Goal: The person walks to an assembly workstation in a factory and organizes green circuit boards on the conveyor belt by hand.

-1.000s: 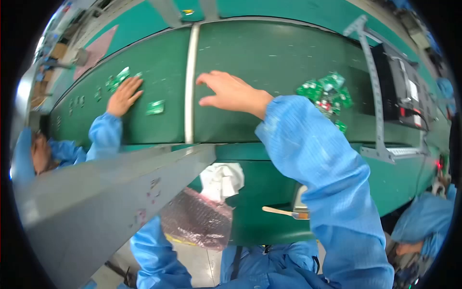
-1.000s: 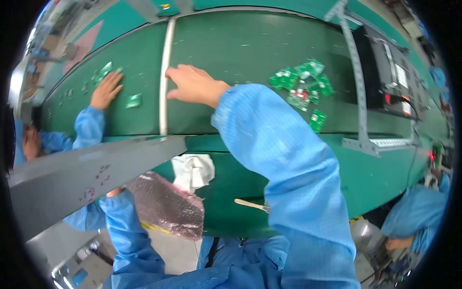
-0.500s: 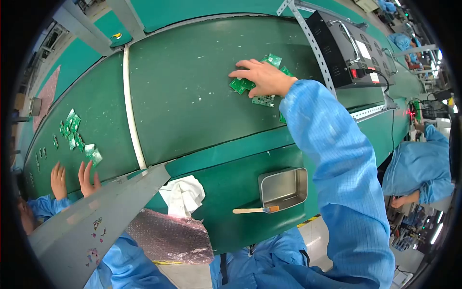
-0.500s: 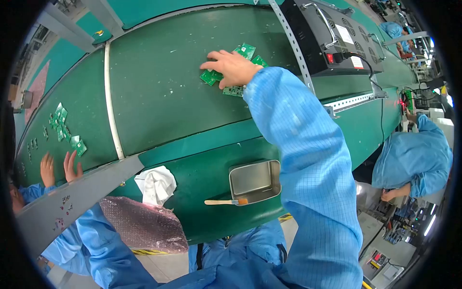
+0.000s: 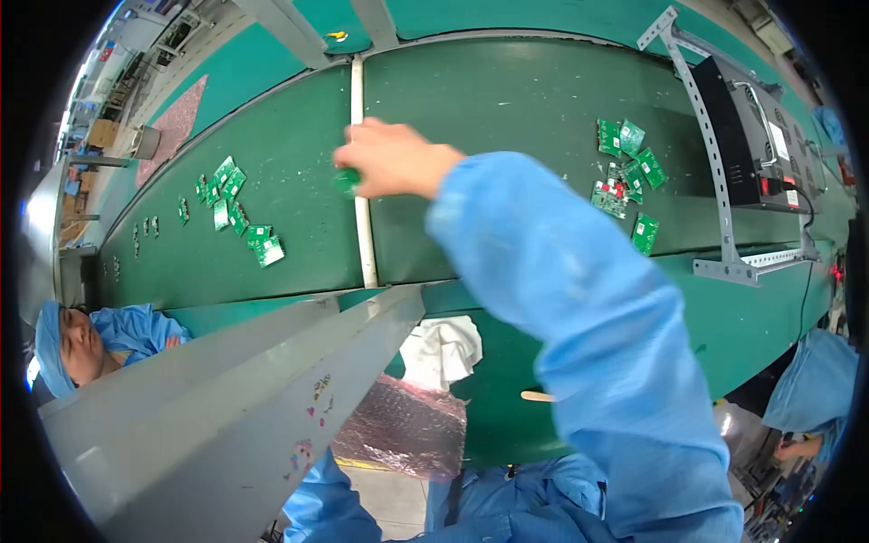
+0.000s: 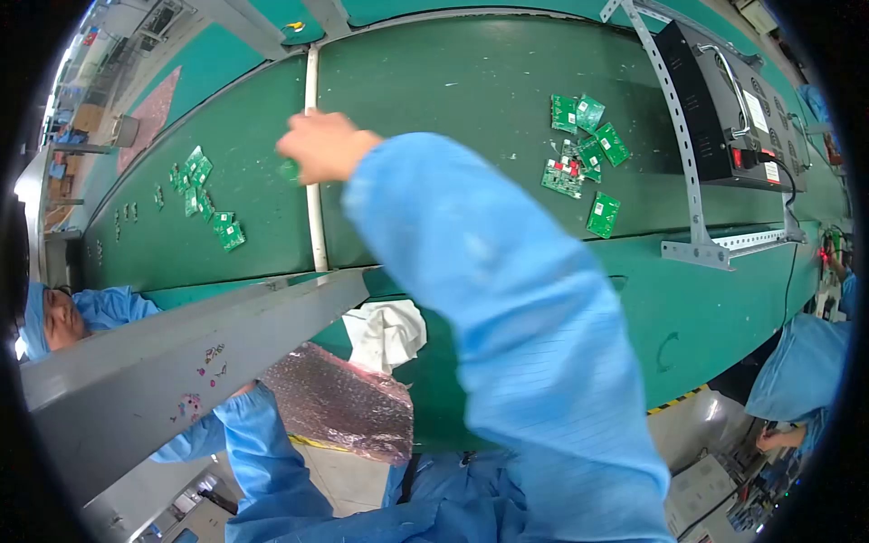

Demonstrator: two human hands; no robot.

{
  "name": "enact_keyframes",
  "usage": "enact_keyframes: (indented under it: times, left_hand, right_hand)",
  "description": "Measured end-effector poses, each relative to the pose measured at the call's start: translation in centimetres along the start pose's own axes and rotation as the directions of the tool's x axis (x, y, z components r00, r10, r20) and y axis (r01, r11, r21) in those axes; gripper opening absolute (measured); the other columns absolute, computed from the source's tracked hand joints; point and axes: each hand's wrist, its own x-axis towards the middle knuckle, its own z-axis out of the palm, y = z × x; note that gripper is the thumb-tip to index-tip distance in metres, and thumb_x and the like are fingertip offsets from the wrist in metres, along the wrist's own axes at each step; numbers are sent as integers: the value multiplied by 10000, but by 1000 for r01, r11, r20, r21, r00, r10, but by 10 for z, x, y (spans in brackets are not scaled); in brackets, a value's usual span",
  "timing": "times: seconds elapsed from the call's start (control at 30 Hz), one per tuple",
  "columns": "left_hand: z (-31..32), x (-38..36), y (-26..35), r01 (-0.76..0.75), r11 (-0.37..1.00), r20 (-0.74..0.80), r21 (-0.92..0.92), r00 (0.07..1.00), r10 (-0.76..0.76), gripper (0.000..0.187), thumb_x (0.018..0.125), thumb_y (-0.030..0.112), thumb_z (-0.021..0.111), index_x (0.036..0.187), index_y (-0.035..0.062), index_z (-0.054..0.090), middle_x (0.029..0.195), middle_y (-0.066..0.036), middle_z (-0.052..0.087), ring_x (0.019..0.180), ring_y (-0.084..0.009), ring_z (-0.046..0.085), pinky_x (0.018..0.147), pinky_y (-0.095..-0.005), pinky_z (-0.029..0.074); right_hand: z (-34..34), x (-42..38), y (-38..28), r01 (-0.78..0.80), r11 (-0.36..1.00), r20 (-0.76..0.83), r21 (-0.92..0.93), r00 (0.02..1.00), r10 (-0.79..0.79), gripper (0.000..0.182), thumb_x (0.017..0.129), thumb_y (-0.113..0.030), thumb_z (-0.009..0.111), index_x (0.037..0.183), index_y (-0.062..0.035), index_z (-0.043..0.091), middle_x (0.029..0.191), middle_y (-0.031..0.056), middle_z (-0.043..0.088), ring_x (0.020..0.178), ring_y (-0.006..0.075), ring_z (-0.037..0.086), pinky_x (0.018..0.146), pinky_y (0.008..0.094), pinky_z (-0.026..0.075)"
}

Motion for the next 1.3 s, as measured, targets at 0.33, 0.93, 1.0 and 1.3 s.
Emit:
enact_keyframes:
  times: [0.33, 0.93, 1.0, 1.3]
  left_hand:
    - [-27, -60, 58, 219, 964, 52, -148, 975, -214, 241, 865, -2, 551, 1102, -28, 580, 1060, -117, 590, 958, -203, 579, 820, -304, 472]
    - [161, 54, 400, -210, 722, 279, -659, 823, 494, 493, 730, 127, 714, 1193, 96, 547, 1124, -128, 534, 1073, -303, 506, 885, -384, 437]
    - [189, 64, 436, -255, 817, 224, -517, 881, 416, 546, 682, 167, 759, 1189, 147, 555, 1145, -97, 516, 1118, -293, 471, 886, -402, 426]
    - [227, 82, 426, -248, 820, 78, -516, 939, 334, 420, 633, 152, 777, 1028, 179, 636, 1091, -49, 552, 1017, -249, 542, 800, -396, 438]
  right_hand:
    - [16, 69, -32, -138, 964, -295, 229, 934, 203, 736, 706, -485, 704, 1293, -133, 434, 1183, 215, 451, 1139, 388, 408, 916, 518, 355]
    - [-106, -319, 166, -890, 452, 11, 62, 453, 891, 1045, 524, -471, 847, 1363, -66, 373, 1265, 288, 417, 1181, 407, 448, 950, 412, 423]
    - [-98, -317, 158, -842, 506, -46, 188, 507, 861, 1012, 493, -455, 858, 1286, 0, 425, 1155, 270, 528, 1143, 401, 480, 924, 414, 435]
    - [-68, -286, 128, -680, 216, 88, 701, 383, 920, 373, 681, -176, 771, 905, -20, 516, 842, 89, 583, 787, 176, 606, 616, 306, 528]
